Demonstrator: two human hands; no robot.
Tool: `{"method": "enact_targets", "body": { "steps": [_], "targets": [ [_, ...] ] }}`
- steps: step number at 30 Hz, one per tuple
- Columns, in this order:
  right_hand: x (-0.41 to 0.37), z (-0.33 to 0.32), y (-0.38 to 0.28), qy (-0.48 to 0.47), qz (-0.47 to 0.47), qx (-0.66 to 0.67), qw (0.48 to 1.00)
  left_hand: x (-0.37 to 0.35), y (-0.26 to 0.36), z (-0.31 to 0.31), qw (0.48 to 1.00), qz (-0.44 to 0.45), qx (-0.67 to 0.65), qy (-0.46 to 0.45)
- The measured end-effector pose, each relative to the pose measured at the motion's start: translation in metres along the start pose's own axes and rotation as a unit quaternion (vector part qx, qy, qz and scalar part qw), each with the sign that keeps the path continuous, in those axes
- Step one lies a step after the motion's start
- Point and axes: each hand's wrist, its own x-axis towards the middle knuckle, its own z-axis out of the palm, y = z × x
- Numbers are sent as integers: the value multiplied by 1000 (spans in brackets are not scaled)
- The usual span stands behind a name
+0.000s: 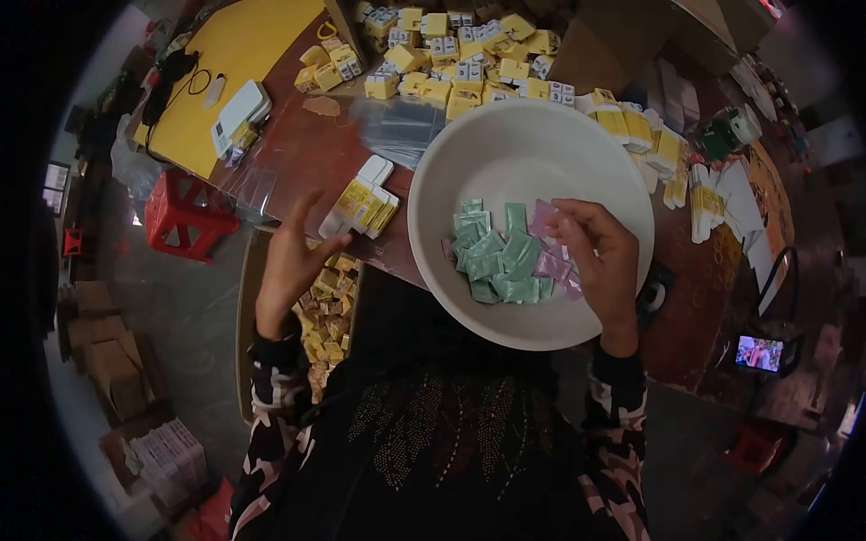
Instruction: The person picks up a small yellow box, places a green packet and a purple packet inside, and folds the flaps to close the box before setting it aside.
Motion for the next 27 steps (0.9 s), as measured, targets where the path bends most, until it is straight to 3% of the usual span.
{"method": "enact_targets", "body": {
  "steps": [4,7,13,15,16,18,19,21,23,25,26,27],
  "targets": [
    [-11,5,-4,-13,11,-9,1000,30,-14,52,999,-7,24,-22],
    [-17,4,1,-14,4,-6,1000,32,-15,59,993,-76,62,-65],
    [-14,14,-8,-11,-3,-8,1000,16,15,21,998,-49,8,29],
    [-13,28,-21,-62,-62,14,996,9,41,6,972,-45,-230,16],
    [-12,36,-23,-57,-61,13,996,5,55,3,972,-41,-231,13],
    [-9,51,-28,-109,-180,-6,978,-3,83,7,898,-38,-435,-53],
    [-9,57,-30,-100,-178,-12,979,-6,91,14,862,-10,-499,-89],
    [-11,64,-30,-93,-210,-20,973,-11,103,32,854,92,-507,-70],
    [-17,63,-29,-81,-187,2,979,-13,110,39,825,97,-547,-100],
    [-21,57,-29,-74,-164,28,983,-12,113,43,863,171,-460,-117],
    [-23,54,-30,-75,-166,27,983,-13,117,41,861,173,-463,-121],
    [-24,52,-31,-76,-169,27,982,-14,122,36,832,119,-515,-169]
  ]
}}
